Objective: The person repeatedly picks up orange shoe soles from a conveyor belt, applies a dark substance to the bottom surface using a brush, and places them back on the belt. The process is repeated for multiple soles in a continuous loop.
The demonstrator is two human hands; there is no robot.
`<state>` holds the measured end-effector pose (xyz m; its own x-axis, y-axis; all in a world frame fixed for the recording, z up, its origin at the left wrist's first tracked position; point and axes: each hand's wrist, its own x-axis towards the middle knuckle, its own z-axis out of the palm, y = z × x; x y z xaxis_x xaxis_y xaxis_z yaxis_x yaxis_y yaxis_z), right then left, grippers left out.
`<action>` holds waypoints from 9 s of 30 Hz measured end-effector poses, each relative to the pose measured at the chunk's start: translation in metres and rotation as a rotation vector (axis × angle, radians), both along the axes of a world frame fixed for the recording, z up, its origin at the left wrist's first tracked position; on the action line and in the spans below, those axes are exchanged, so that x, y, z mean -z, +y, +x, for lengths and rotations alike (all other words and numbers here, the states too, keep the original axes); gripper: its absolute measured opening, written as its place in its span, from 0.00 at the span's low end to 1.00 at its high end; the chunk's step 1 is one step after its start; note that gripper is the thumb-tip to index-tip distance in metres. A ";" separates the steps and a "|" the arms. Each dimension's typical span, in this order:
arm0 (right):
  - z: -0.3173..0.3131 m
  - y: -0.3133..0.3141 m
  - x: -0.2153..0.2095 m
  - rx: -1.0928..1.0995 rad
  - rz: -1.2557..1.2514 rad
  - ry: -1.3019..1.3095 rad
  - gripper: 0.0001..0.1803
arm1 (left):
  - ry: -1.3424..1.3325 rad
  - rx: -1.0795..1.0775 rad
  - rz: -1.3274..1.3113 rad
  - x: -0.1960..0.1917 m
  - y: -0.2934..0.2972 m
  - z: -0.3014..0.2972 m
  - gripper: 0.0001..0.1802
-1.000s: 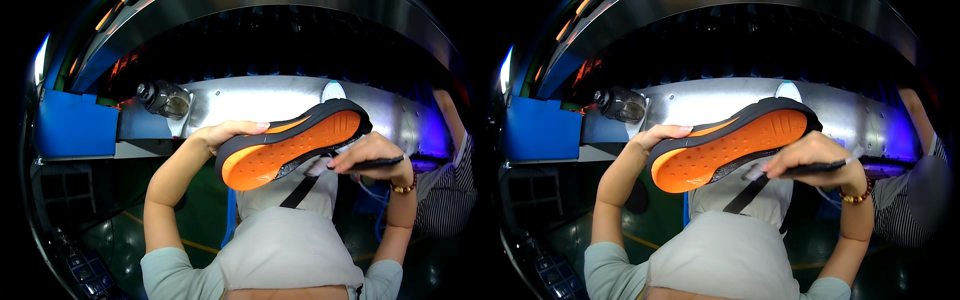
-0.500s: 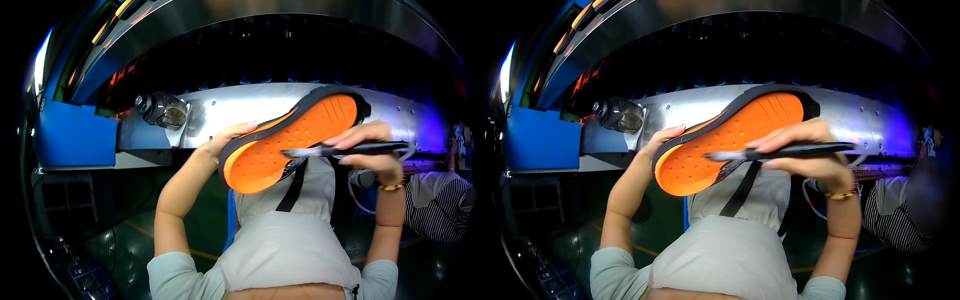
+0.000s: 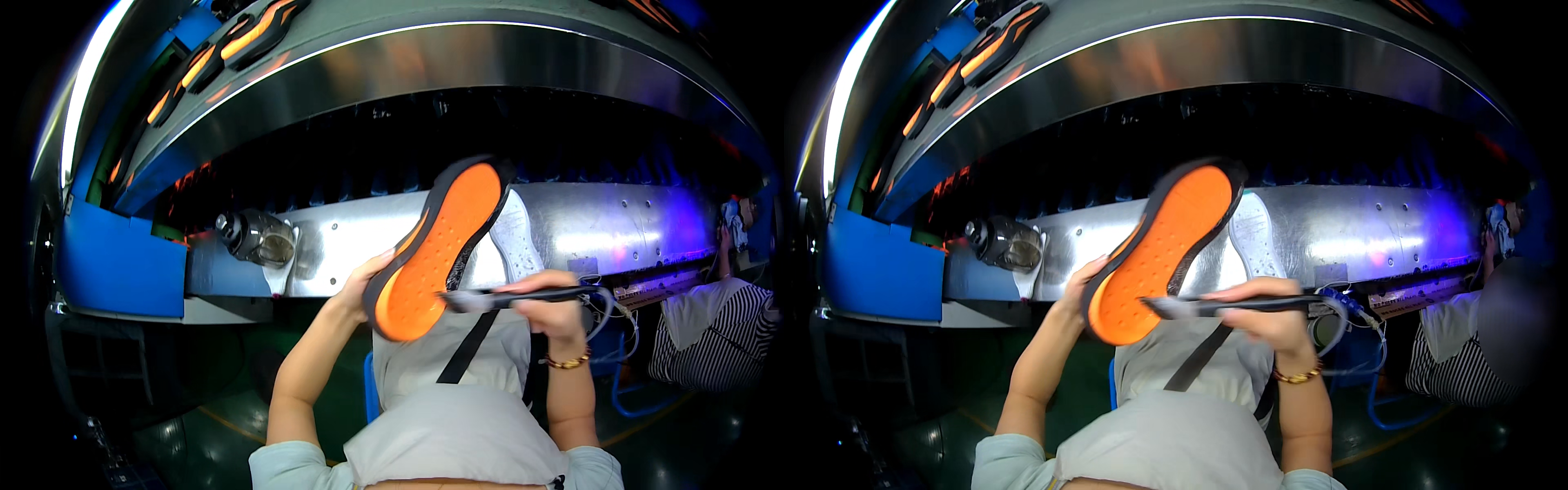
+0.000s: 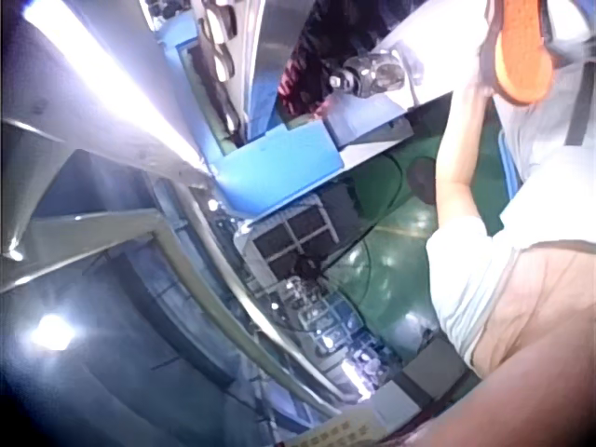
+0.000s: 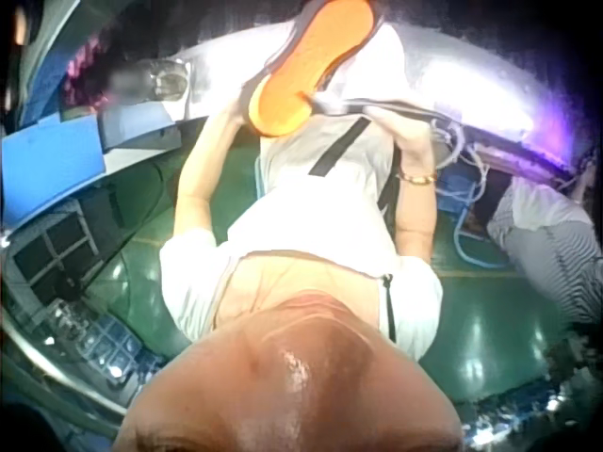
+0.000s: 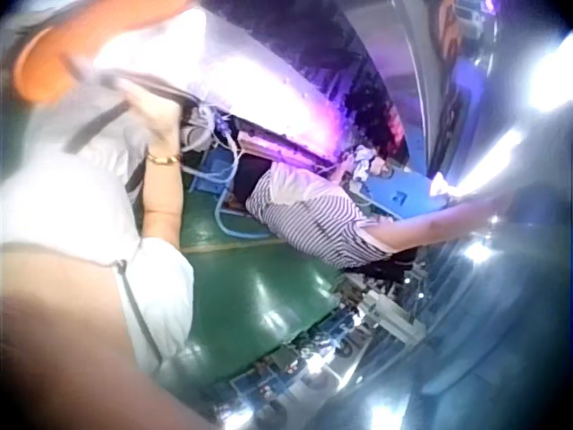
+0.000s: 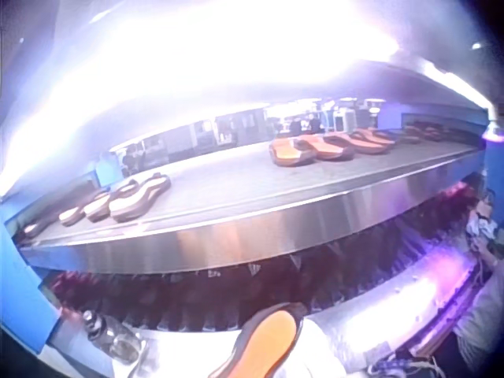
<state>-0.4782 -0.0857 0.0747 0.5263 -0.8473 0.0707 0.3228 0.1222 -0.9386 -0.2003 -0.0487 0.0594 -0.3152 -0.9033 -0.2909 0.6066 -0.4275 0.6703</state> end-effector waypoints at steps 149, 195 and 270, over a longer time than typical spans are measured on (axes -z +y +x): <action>-0.010 -0.025 -0.029 -0.310 -0.636 0.428 0.13 | -0.083 -0.609 -0.386 -0.049 -0.060 -0.015 0.45; 0.034 -0.007 -0.054 -0.253 -0.477 0.084 0.11 | 0.599 -0.284 -0.544 -0.047 -0.031 -0.044 0.28; 0.032 -0.027 -0.065 -0.109 -0.647 0.236 0.05 | 0.105 -0.300 -0.090 -0.005 -0.010 -0.072 0.52</action>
<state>-0.4466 -0.1130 0.1393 0.6691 -0.6150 0.4172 0.1193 -0.4653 -0.8771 -0.2720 -0.0583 0.0643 -0.0553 -0.9811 -0.1856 0.7645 -0.1611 0.6242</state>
